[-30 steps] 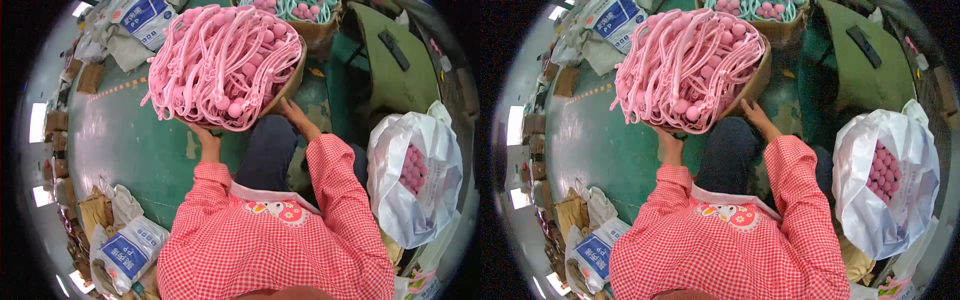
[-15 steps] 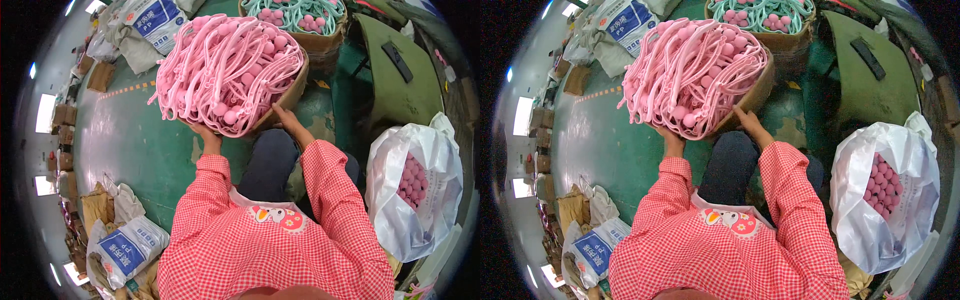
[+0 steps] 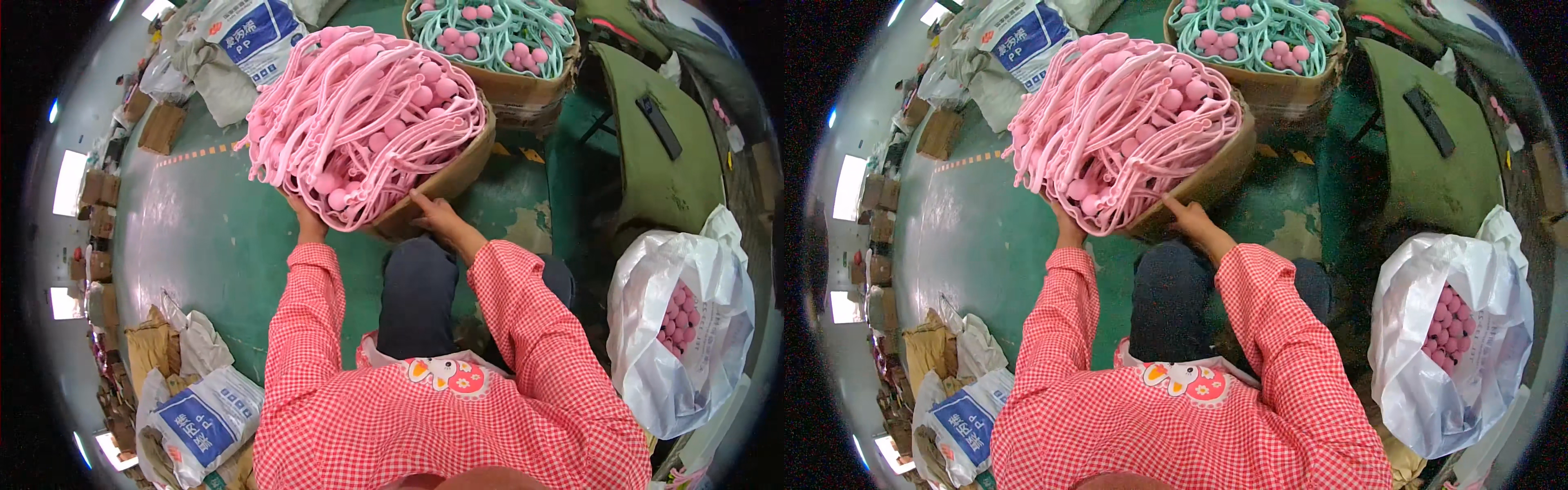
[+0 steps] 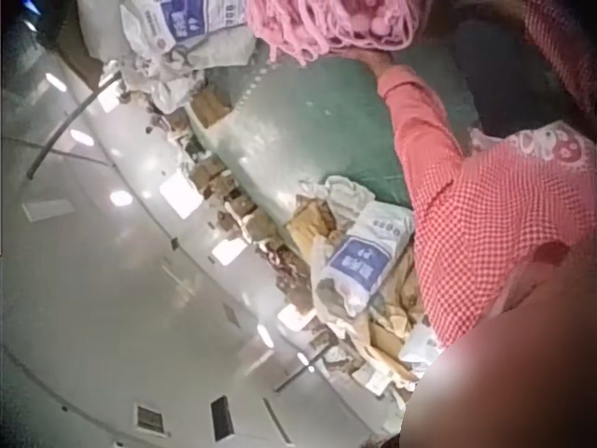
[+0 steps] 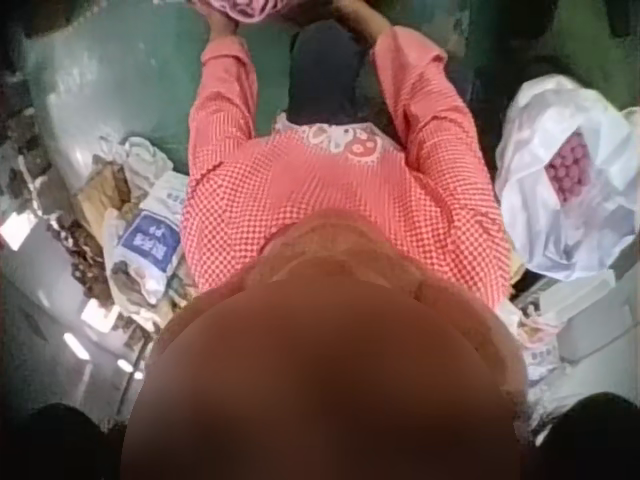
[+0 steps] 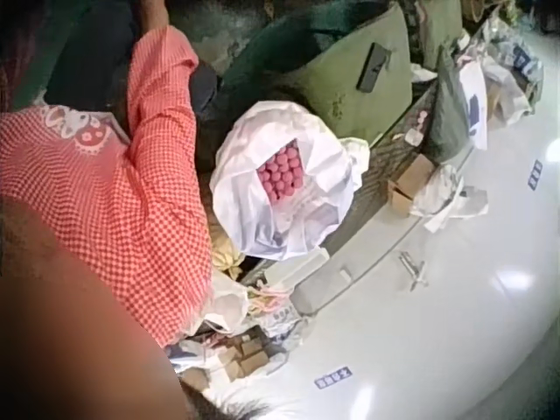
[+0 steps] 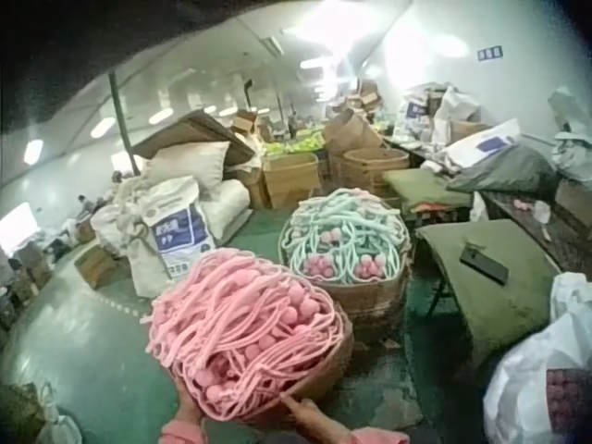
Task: Assembling pink plastic balls onto plastic frames and organizing them into containers.
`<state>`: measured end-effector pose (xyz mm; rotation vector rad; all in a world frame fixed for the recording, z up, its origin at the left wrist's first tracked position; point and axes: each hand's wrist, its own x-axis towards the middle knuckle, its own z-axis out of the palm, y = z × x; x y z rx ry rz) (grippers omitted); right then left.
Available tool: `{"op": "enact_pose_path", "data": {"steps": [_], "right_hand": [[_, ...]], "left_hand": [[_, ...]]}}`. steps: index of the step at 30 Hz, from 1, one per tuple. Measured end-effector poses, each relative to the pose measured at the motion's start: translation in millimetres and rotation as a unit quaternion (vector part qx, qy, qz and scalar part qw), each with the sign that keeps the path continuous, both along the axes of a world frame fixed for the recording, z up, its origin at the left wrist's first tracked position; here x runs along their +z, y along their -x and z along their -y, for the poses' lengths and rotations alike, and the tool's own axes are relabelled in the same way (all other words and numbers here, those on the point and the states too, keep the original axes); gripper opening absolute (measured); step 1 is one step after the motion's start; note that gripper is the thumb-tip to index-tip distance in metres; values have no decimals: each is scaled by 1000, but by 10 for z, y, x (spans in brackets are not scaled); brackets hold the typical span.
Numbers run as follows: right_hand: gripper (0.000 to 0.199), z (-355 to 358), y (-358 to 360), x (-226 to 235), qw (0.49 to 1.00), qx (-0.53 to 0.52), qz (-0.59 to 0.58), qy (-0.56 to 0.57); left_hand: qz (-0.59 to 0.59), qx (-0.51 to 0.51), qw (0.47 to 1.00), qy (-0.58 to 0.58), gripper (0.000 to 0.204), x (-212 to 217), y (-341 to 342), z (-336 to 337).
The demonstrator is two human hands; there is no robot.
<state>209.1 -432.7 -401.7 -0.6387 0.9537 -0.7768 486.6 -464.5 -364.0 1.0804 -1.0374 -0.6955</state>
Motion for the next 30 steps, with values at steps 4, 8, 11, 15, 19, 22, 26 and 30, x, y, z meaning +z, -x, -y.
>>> {"op": "enact_pose_path", "data": {"steps": [4, 8, 11, 15, 19, 22, 26, 30], "right_hand": [[66, 63, -77, -154, 999, -22, 39, -4], [68, 114, -130, -371, 995, -67, 75, -24], [72, 217, 34, -507, 994, -53, 93, 4], [74, 89, -302, -184, 994, -83, 76, -6], [87, 176, 64, -165, 998, 36, -17, -44], [93, 245, 588, -204, 994, -28, -61, -81], [96, 407, 634, 6, 993, -41, -48, -95], [103, 579, 739, -33, 995, -38, -17, -86]], "left_hand": [[-168, -60, 983, -43, 63, 48, 24, 138], [-186, -16, 977, -101, 79, 211, 370, 173], [-261, -103, 952, -122, 74, 22, 384, 407], [-131, -100, 985, -53, 67, -451, -340, 240], [-310, -145, 936, -87, 67, -702, -171, -195], [-319, 33, 910, -262, 79, -467, 968, -608], [-453, -1, 859, -238, 83, -525, 951, -576], [-443, -9, 878, -180, 87, -772, 974, -389]]}}
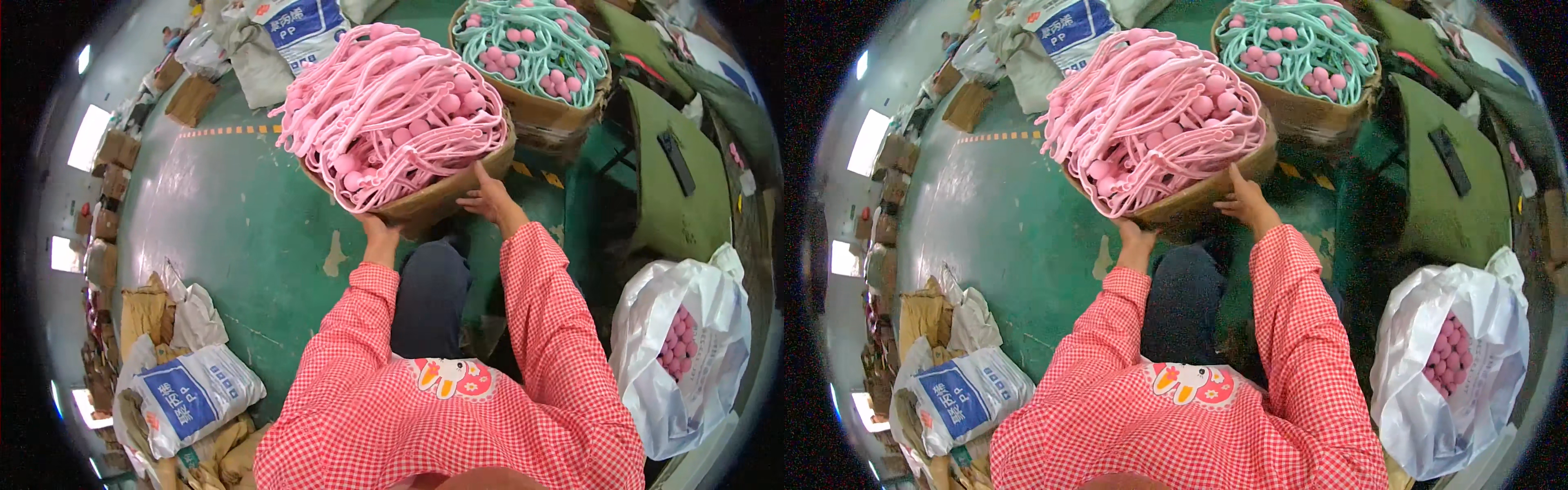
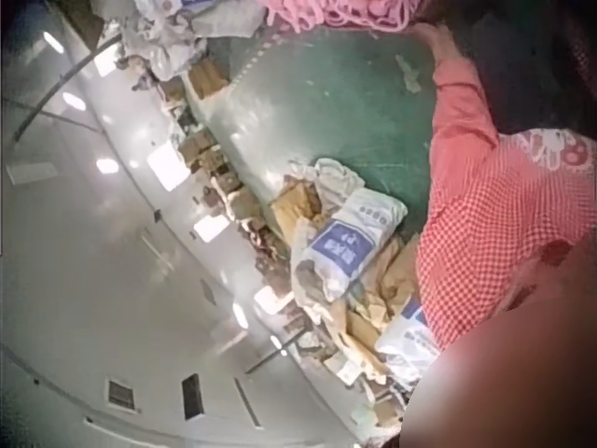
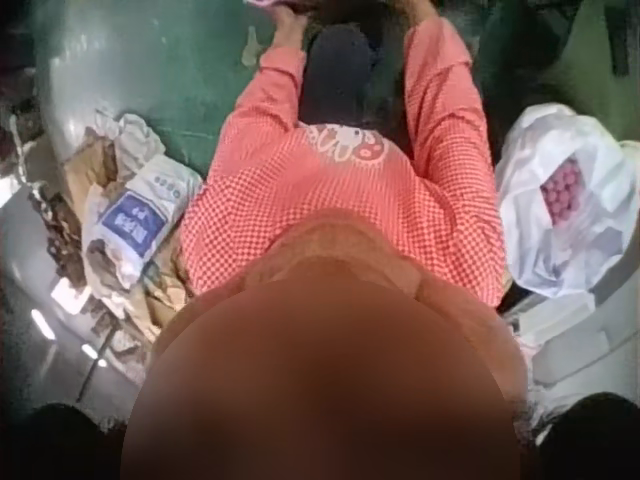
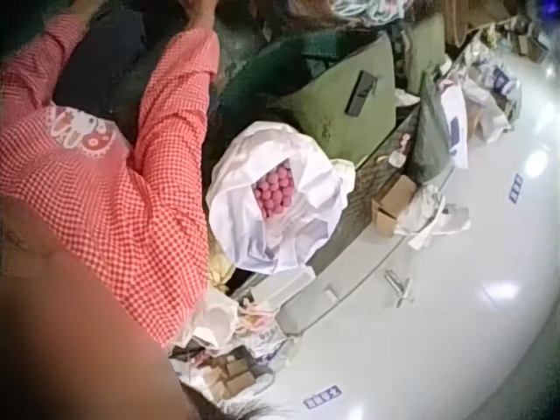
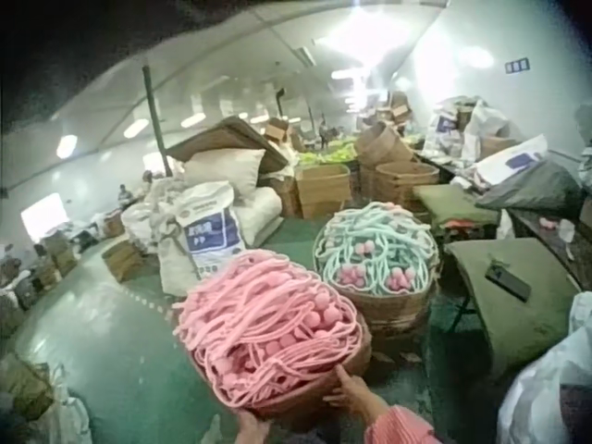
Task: Assembling pink plastic balls onto plastic frames and organizing them into containers.
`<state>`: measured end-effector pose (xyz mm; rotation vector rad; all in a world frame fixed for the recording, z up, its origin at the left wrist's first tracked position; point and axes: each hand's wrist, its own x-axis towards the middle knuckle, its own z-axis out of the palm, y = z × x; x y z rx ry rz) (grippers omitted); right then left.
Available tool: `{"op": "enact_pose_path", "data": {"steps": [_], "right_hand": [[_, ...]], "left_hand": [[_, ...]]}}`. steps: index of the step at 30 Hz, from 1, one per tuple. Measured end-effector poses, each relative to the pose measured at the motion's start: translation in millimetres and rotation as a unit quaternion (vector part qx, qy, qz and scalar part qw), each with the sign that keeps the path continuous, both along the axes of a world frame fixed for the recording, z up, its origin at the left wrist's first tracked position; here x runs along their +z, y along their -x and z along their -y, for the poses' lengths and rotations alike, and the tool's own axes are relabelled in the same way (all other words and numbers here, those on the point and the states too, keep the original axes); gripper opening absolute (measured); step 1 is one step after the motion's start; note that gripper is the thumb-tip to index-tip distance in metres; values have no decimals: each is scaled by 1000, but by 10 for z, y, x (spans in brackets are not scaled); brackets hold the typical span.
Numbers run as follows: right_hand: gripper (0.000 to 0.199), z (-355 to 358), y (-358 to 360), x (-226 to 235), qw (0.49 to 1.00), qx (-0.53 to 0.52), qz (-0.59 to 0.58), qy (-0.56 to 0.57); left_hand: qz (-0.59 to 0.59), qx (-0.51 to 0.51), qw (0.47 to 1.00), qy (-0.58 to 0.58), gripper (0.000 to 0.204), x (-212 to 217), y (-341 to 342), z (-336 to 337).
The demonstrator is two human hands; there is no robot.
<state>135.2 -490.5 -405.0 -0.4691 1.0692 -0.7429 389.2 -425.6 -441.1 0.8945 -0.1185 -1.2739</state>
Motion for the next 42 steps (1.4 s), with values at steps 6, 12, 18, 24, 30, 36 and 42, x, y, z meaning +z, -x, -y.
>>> {"op": "enact_pose_path", "data": {"steps": [6, 12, 18, 24, 30, 36, 42], "right_hand": [[101, 122, -107, 90, 1000, -15, -7, -15], [78, 198, -133, -26, 997, -70, 17, -2], [59, 216, -185, -76, 994, -106, 35, 7], [64, 118, -209, -181, 991, -116, 66, 6], [56, 171, -449, -221, 988, -120, 97, 16], [48, 262, -545, -431, 984, -128, 116, 53], [51, 306, -555, -582, 981, -141, 119, 56]], "left_hand": [[1, 6, 1000, -23, 87, 12, 33, 12], [28, 36, 999, -23, 82, 125, 153, 98], [32, 20, 998, -41, 84, 53, 126, 75], [113, 19, 990, -84, 91, 74, 158, 170], [36, -17, 999, -5, 79, -149, -335, 348], [55, -76, 994, 58, 72, -129, -421, 442], [206, -4, 979, 10, 71, -279, -356, 490]]}}
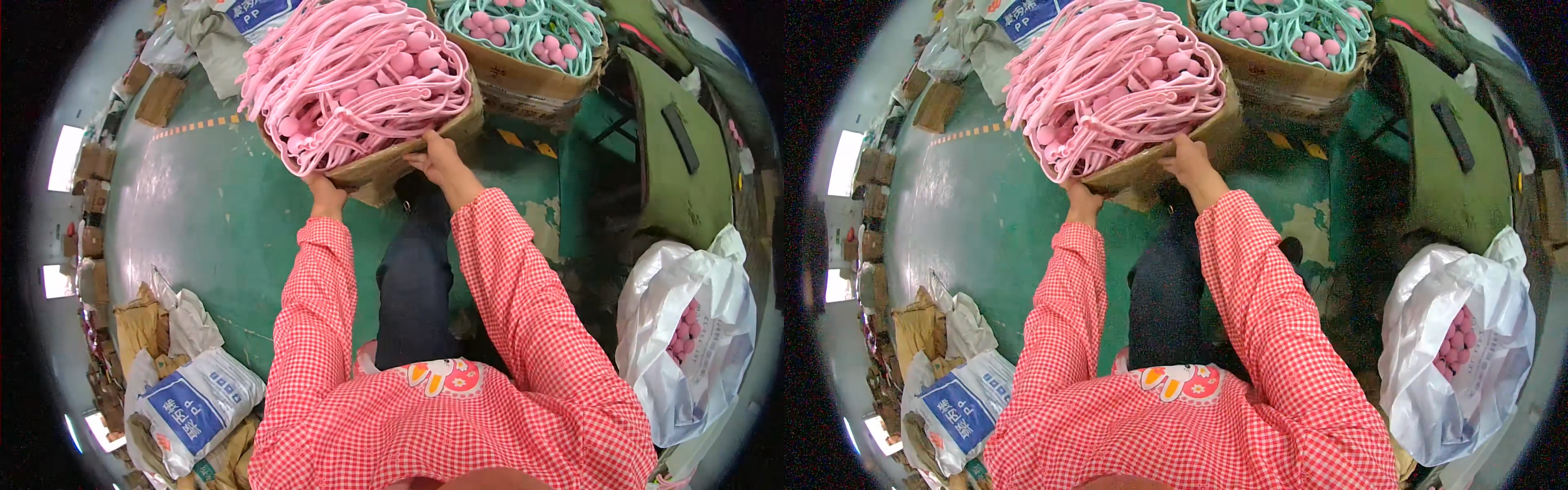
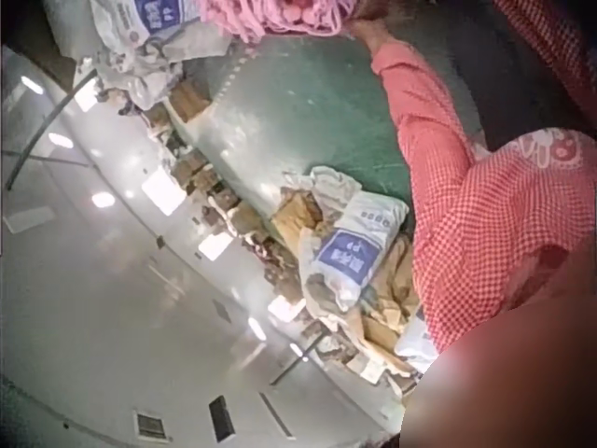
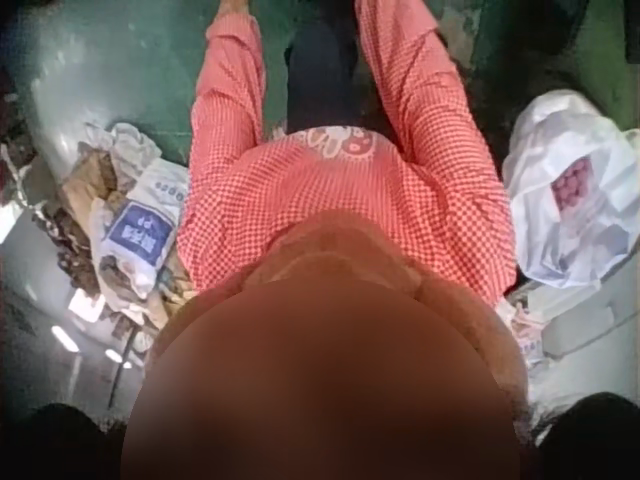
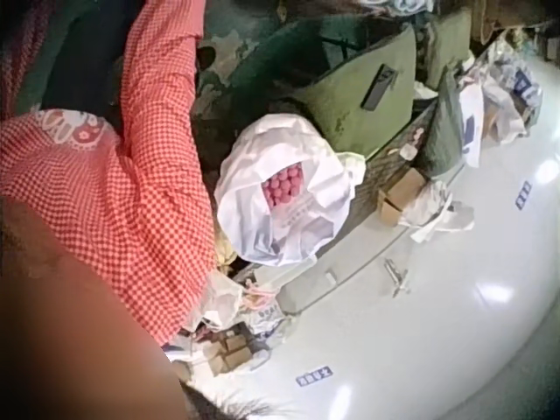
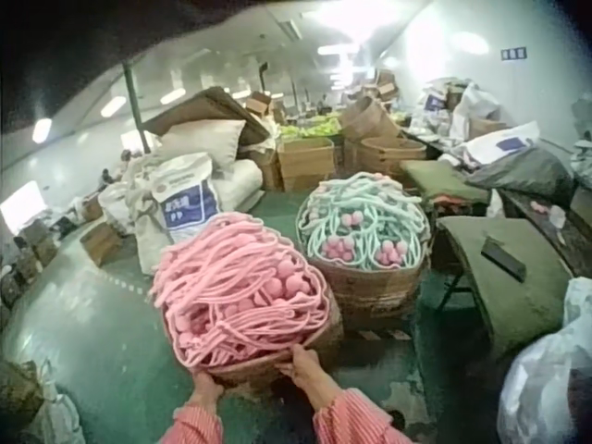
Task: Assembling pink plastic balls onto plastic frames and organizing them into containers.
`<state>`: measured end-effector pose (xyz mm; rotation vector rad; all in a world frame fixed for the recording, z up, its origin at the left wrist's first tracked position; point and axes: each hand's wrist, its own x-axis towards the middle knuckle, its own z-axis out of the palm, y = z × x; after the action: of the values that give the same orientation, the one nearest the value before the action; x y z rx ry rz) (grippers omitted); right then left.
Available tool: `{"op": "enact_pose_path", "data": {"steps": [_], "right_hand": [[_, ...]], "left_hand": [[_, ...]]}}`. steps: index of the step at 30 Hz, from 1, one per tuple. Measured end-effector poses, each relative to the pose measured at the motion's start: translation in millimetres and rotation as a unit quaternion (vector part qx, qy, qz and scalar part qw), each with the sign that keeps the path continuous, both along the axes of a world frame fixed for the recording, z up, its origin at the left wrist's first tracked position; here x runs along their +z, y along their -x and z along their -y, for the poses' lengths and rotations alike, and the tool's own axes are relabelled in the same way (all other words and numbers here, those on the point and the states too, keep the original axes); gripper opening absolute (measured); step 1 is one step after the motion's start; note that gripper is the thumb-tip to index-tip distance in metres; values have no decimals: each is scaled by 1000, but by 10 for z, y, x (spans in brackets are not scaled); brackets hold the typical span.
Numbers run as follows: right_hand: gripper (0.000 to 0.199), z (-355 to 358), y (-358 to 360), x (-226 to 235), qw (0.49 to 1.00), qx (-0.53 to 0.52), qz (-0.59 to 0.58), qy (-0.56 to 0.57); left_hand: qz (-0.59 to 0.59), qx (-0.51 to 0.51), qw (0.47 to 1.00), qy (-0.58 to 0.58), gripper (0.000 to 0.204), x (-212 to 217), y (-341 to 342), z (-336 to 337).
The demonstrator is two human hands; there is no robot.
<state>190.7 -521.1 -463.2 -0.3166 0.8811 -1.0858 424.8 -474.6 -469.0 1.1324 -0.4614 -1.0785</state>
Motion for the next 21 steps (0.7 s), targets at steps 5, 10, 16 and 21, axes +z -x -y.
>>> {"op": "enact_pose_path", "data": {"steps": [5, 10, 16, 21], "right_hand": [[52, 7, -61, -7, 999, -30, 32, -3], [57, 149, 203, -122, 1000, -9, -6, -10], [88, 107, 210, 119, 996, 53, -41, -58], [102, -71, 73, 273, 999, 39, 1, -26]], "left_hand": [[-162, -30, 985, -40, 73, -144, -112, 106], [-143, -18, 990, -7, 81, -11, 384, 176], [-172, 29, 985, 11, 76, 320, 417, -11], [-160, -26, 986, 34, 75, 323, 136, -11]]}}
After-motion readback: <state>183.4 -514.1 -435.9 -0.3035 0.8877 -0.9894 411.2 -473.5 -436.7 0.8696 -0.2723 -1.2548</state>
